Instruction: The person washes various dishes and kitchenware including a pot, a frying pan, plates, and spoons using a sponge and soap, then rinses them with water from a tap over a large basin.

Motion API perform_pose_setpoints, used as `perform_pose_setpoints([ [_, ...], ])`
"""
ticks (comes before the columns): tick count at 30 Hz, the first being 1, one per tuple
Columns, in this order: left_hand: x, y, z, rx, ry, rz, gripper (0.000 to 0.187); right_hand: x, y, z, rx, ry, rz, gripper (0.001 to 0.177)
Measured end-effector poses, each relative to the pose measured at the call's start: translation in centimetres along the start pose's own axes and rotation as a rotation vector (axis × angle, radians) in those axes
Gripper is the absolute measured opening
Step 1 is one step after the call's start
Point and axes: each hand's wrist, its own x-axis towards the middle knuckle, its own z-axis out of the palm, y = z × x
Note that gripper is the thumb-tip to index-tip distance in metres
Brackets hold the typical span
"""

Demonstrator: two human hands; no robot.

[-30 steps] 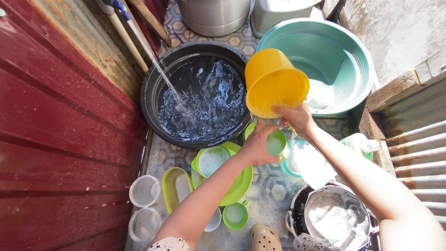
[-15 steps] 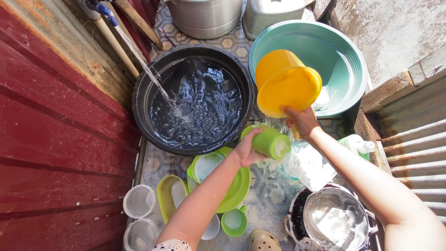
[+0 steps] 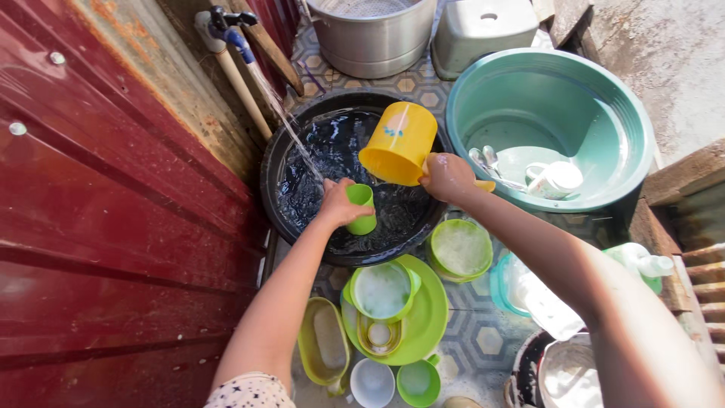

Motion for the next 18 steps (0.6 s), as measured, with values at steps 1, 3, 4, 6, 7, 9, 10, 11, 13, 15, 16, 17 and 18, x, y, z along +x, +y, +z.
perform_pose_setpoints([
  [1,0.1,-1.8,0.8,0.002,0.001,-0.006,0.093,0.8,-0.3,1.9,-0.021,-0.011,-0.017,0.024],
  [3,0.0,-4.5,2.9,0.031,-0.048,-0.046,0.099,2.2,-0.6,6.0,-0.042,-0.033,-0.040,0.018],
  [4,0.1,-5.5,3.9,0.028,-0.044,-0.051,0.099,3.3,-0.9,8.0,-0.136,0.006,-0.068,0.012],
  [6,0.4,-6.7,5.5,0.163,-0.172,-0.093,0.104,4.8,-1.0,11.1,-0.231,0.047,-0.101,0.013],
  [7,0.7,-6.9,6.0,0.161,-0.167,-0.096,0.104,5.4,-1.3,12.4,-0.251,-0.024,-0.024,0.013],
  [9,1.4,-7.2,6.5,0.246,-0.206,-0.154,0.118,6.0,-2.0,14.0,-0.269,-0.091,0.053,0.015],
  [10,1.6,-7.4,6.6,0.249,-0.206,-0.154,0.118,5.8,-2.4,14.5,-0.284,-0.121,0.067,0.015],
  [11,1.6,-7.8,6.8,0.239,-0.226,-0.235,0.116,5.5,-2.9,14.8,-0.300,-0.152,0.081,0.017],
  [13,2.1,-8.5,7.8,0.225,-0.246,-0.312,0.114,4.7,-4.0,14.5,-0.260,-0.164,0.122,0.018],
  [15,2.5,-9.3,8.8,0.369,-0.223,-0.251,0.109,4.5,-5.2,12.8,-0.225,-0.176,0.159,0.023],
  [16,2.5,-9.4,9.0,0.364,-0.220,-0.252,0.109,4.6,-5.5,11.5,-0.048,-0.327,0.257,0.032],
  [17,2.1,-9.4,8.9,0.349,-0.218,-0.250,0.093,4.5,-6.0,10.3,0.132,-0.477,0.351,0.043],
  [18,1.8,-9.2,8.5,0.334,-0.215,-0.250,0.077,4.3,-6.6,9.4,0.128,-0.478,0.347,0.043],
])
